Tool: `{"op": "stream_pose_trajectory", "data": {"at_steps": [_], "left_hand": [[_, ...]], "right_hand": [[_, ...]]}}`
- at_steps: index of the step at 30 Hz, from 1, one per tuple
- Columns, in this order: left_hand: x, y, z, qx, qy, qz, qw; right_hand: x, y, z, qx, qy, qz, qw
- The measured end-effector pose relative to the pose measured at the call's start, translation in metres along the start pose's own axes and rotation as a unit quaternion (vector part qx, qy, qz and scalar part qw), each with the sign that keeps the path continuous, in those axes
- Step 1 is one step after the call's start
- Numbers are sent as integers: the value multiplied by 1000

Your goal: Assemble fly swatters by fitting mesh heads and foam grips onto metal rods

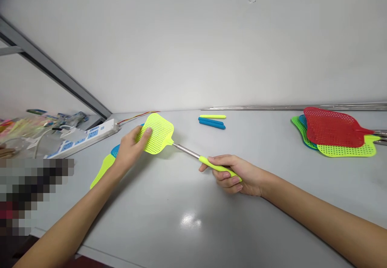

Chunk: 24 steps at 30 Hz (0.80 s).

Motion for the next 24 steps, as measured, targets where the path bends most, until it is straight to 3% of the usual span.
{"op": "stream_pose_trajectory", "data": {"at_steps": [13,16,24], "left_hand": [[4,-6,1,-15,9,41,999],[6,-7,1,-35,18,113,993],[20,-4,5,-144,-61,400,903]], "right_hand": [[-1,0,-1,-13,-46,-4,999],[-3,-1,-1,-16,-64,-12,998],[-10,-5,-3,-79,-105,-104,986]]}}
Point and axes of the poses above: each hand's wrist, its own z-axis away from the middle knuckle, its own x-axis out of the palm, y = z × x, the point moved 4 cm from there along -z, towards the middle knuckle, and after that the axes turned 9 degrees about x, right-handed, at the moved point
